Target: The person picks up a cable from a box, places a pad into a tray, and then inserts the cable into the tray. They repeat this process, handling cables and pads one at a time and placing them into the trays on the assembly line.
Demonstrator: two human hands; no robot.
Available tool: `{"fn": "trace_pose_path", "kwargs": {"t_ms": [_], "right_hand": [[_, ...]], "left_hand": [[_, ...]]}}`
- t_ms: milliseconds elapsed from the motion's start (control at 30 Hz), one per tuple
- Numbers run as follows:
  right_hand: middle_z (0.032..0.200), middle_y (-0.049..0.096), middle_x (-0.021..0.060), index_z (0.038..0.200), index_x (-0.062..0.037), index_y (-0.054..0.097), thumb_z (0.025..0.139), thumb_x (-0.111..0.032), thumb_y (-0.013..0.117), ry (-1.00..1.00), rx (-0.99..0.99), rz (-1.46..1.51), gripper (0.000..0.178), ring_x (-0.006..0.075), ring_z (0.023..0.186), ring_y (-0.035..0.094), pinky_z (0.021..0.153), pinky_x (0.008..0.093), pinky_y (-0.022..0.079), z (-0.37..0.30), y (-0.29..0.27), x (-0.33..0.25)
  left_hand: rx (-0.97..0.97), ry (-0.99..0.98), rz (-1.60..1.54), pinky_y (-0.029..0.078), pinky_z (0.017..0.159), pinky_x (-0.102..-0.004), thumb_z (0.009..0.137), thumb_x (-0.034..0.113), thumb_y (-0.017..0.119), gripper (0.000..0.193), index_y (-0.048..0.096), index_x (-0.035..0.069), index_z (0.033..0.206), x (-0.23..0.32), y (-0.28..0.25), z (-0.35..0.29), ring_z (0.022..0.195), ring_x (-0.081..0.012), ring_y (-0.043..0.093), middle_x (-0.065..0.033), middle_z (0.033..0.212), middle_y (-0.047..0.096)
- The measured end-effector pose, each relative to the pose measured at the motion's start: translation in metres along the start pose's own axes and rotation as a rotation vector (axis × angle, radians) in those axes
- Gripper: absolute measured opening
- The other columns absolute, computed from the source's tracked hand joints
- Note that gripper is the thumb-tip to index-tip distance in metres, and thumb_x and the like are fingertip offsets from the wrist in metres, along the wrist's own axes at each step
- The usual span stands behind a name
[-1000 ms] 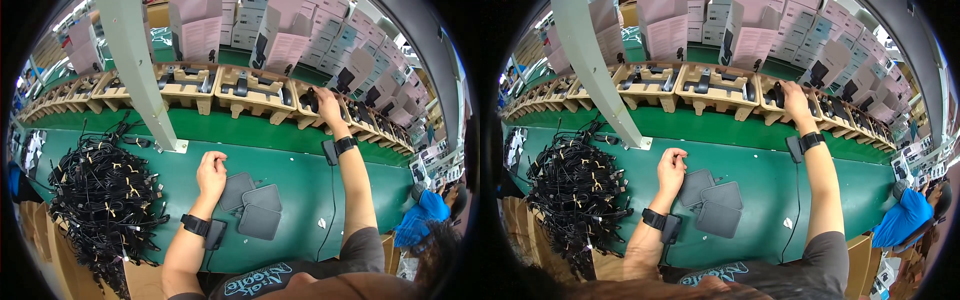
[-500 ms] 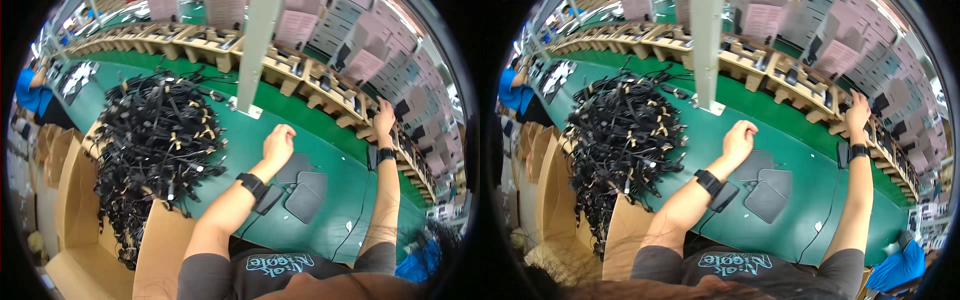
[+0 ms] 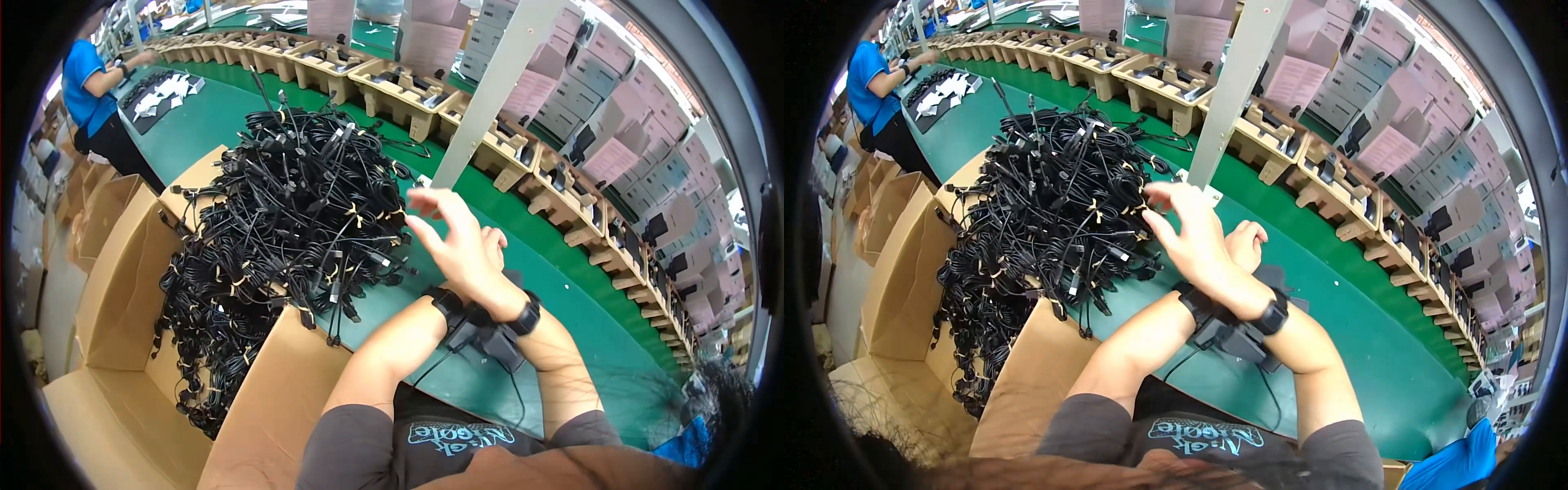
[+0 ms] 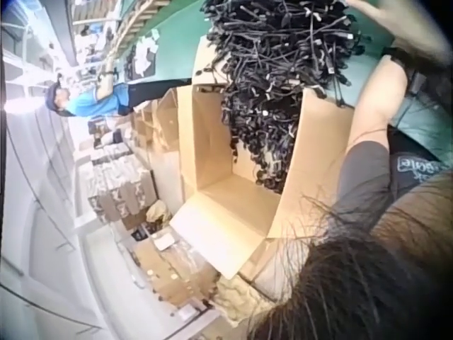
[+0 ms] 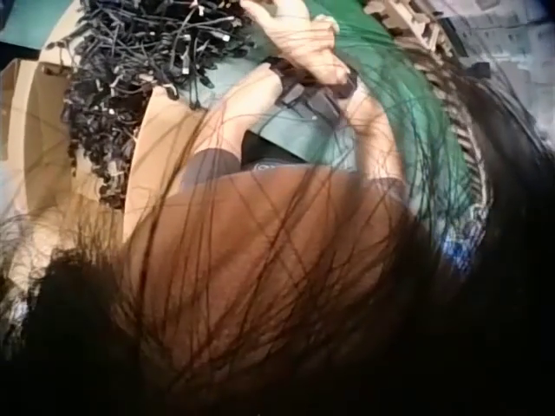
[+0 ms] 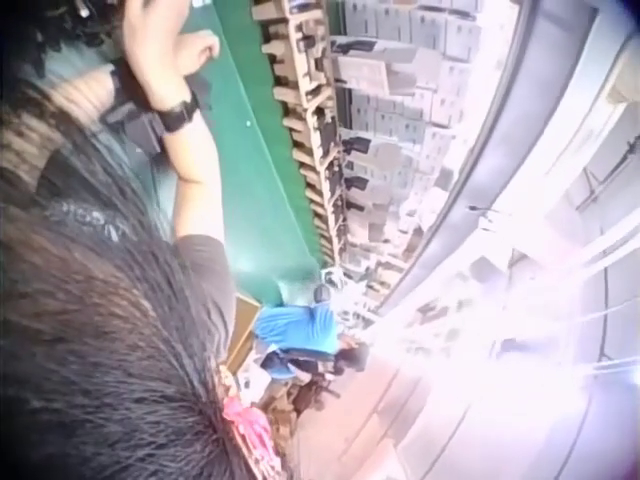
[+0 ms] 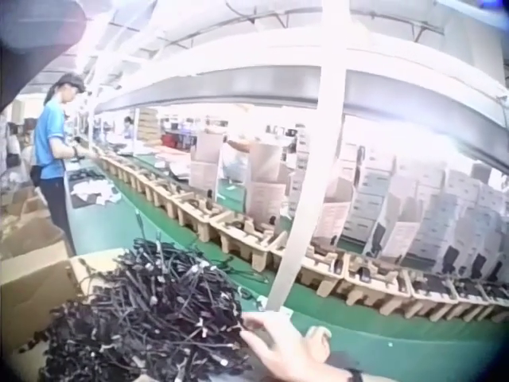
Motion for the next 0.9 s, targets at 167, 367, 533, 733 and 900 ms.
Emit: {"fn": "trace_pose_path", "kwargs": {"t_ms": [167,367,533,733,900], "right_hand": [[0.083,0.057,0.0060,0.089,-0.0035,0.059,0.071,-0.018,0.072,0.079,-0.061,-0.077,0.026,0.0187,0.079,0.055,0.070,0.0304,0.044,0.021,0.028,0.022],[0.082,0.055,0.0071,0.081,-0.0055,0.057,0.069,-0.018,0.071,-0.070,0.222,-0.215,0.022,0.0240,0.080,0.053,0.070,0.0336,0.044,-0.001,-0.019,0.024],[0.079,0.053,0.0045,0.086,-0.0030,0.056,0.076,-0.013,0.068,0.202,0.311,-0.251,0.019,0.0122,0.066,0.049,0.060,0.0246,0.042,-0.042,-0.116,0.051],[0.076,0.052,0.0048,0.087,-0.0026,0.055,0.075,-0.011,0.068,0.299,0.335,-0.473,0.020,0.0144,0.064,0.048,0.063,0.0267,0.042,-0.095,-0.179,0.066],[0.075,0.051,0.0002,0.085,-0.0048,0.056,0.076,-0.011,0.068,0.249,0.208,-0.438,0.017,0.0100,0.066,0.047,0.060,0.0228,0.037,-0.116,-0.183,0.039]], "left_hand": [[-0.067,0.051,-0.017,0.043,0.063,-0.0416,0.077,-0.002,0.047,0.008,0.051,0.003,0.082,-0.008,-0.006,-0.002,0.075,-0.0331,0.053,-0.0146,0.081,0.052],[-0.044,0.306,-0.116,0.044,0.078,-0.0377,0.081,0.014,0.053,0.027,0.048,0.006,0.106,-0.030,0.007,-0.018,0.091,-0.0273,0.055,-0.0112,0.089,0.054],[-0.108,0.023,0.047,0.046,0.073,-0.0422,0.074,0.001,0.048,0.016,0.055,0.008,0.088,0.010,-0.007,-0.011,0.087,-0.0332,0.055,-0.0131,0.089,0.055],[0.082,-0.099,-0.026,0.044,0.081,-0.0391,0.076,0.000,0.055,0.047,0.038,0.004,0.120,0.018,-0.025,-0.006,0.094,-0.0316,0.051,-0.0159,0.104,0.049],[0.207,0.082,0.054,0.034,0.098,-0.0399,0.076,0.012,0.065,0.073,0.023,0.006,0.136,0.042,-0.036,0.002,0.116,-0.0343,0.042,-0.0154,0.123,0.046]]}}
Point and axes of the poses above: each hand's wrist, its own z-axis towards the middle knuckle, its own y-axis out of the palm, x = y × z, the point moved 2 cm from there along z, towards the middle knuckle
